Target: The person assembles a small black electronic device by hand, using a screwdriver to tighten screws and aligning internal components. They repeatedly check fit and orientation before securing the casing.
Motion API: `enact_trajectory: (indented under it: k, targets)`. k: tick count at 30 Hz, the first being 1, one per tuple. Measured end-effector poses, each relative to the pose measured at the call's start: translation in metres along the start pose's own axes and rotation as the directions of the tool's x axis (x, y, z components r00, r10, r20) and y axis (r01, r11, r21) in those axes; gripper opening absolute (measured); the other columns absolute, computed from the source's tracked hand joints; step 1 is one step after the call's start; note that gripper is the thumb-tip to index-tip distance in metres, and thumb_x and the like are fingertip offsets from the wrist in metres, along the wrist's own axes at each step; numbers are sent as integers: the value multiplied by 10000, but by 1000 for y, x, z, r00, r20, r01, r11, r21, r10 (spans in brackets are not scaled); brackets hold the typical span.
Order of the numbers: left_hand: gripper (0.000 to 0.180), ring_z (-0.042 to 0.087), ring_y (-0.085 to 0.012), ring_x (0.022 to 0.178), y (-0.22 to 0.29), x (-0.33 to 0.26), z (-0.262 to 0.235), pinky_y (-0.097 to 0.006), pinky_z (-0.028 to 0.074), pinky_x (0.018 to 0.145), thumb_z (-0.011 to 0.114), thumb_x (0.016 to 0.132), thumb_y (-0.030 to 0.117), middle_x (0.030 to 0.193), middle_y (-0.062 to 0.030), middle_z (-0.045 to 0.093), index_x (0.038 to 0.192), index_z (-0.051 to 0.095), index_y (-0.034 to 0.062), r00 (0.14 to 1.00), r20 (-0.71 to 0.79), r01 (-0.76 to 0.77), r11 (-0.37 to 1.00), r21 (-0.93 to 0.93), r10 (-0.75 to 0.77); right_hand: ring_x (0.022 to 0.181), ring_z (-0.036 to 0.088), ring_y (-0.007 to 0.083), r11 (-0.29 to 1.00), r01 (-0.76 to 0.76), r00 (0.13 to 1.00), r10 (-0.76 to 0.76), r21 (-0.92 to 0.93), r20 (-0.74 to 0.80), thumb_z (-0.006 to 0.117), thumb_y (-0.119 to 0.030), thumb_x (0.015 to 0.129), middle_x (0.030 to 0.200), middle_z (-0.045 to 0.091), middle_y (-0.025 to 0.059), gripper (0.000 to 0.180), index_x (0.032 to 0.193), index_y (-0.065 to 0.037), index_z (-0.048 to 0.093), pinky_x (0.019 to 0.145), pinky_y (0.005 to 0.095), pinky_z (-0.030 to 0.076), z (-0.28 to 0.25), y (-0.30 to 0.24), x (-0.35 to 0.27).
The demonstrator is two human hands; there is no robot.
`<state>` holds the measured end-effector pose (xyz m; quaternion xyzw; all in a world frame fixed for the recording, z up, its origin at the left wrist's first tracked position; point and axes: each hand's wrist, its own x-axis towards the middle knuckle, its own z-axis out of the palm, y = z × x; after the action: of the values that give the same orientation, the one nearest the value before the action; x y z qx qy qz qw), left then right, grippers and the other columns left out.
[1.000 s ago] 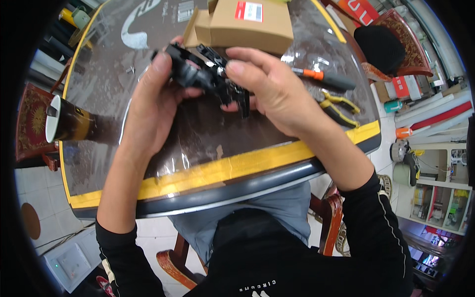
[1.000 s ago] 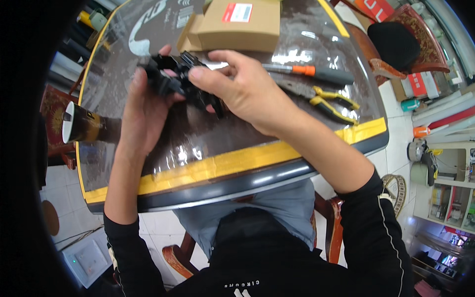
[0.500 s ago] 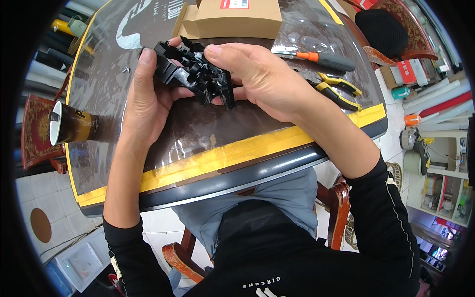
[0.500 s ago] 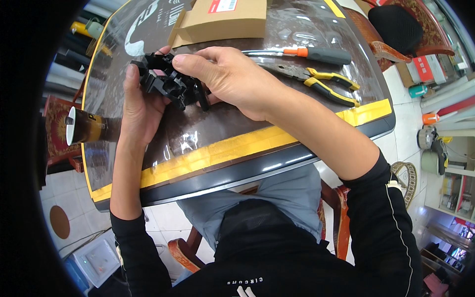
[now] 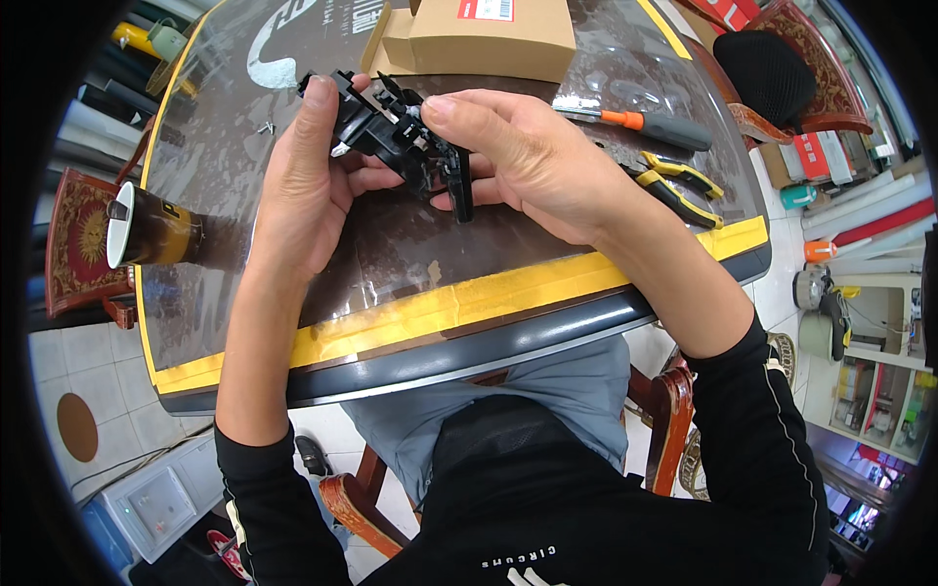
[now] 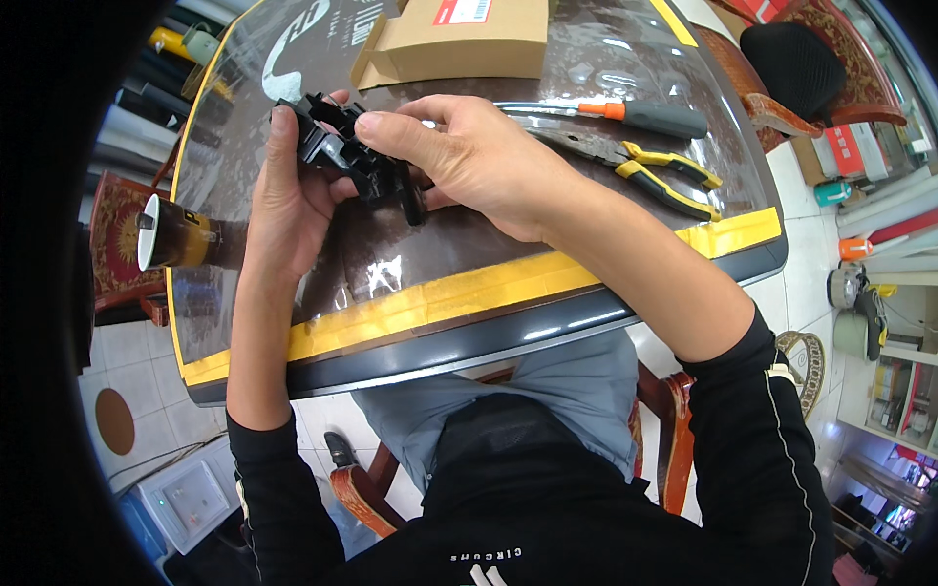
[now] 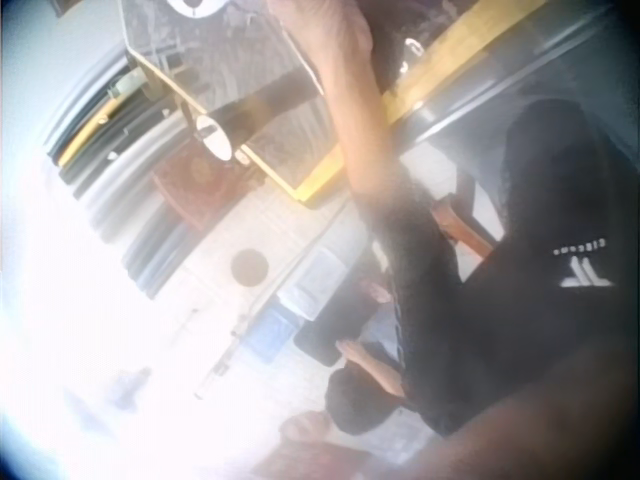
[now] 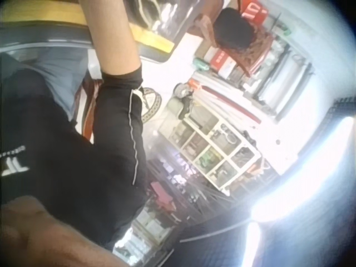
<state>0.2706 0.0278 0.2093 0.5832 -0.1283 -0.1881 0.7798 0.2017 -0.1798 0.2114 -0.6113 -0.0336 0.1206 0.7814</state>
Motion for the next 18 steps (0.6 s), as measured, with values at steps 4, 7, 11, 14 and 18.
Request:
enact_trajectory:
  k: [4,7,11,14,18]
  targets:
    - [622,710,-109,781,0,-1,3,-261,638,711,580,1052,593,1005,-63,724,1301,631,26,1000,-1,6,1000,8,-6,981,693,130,1000,0,1000,0,13,14,738,-557,974,1057,715,74,701,1347,20,604,860,323,574,1,-1,-1]
    - [610,709,-107,780,0,-2,3,-253,630,712,570,1058,590,1007,-60,722,1287,633,28,1000,-7,2,1000,14,-2,966,695,129,1000,-5,999,4,22,34,739,-554,975,1060,710,72,688,1326,23,609,853,317,585,2,-2,0]
    - [594,709,-106,779,-1,-2,4,-244,624,716,574,1058,589,1008,-59,722,1255,640,33,999,-29,17,1000,14,-17,933,694,133,1000,-4,1000,4,16,21,716,-537,997,1061,704,71,648,1299,28,619,846,312,589,6,-3,-1]
    - [608,717,-119,791,1,-4,7,-253,631,715,581,1051,595,1006,-69,718,1259,635,27,1000,-24,18,1000,20,-18,907,689,140,997,-24,1000,22,76,21,690,-517,1022,1057,697,77,610,1283,31,625,833,316,595,7,-5,-2]
    - [624,727,-139,765,2,-10,12,-261,648,693,605,1038,591,990,-81,700,1281,620,16,998,-56,20,1000,20,-18,911,689,163,993,-46,999,45,106,13,660,-482,1049,1077,688,91,561,1295,20,615,844,325,596,7,-8,-5]
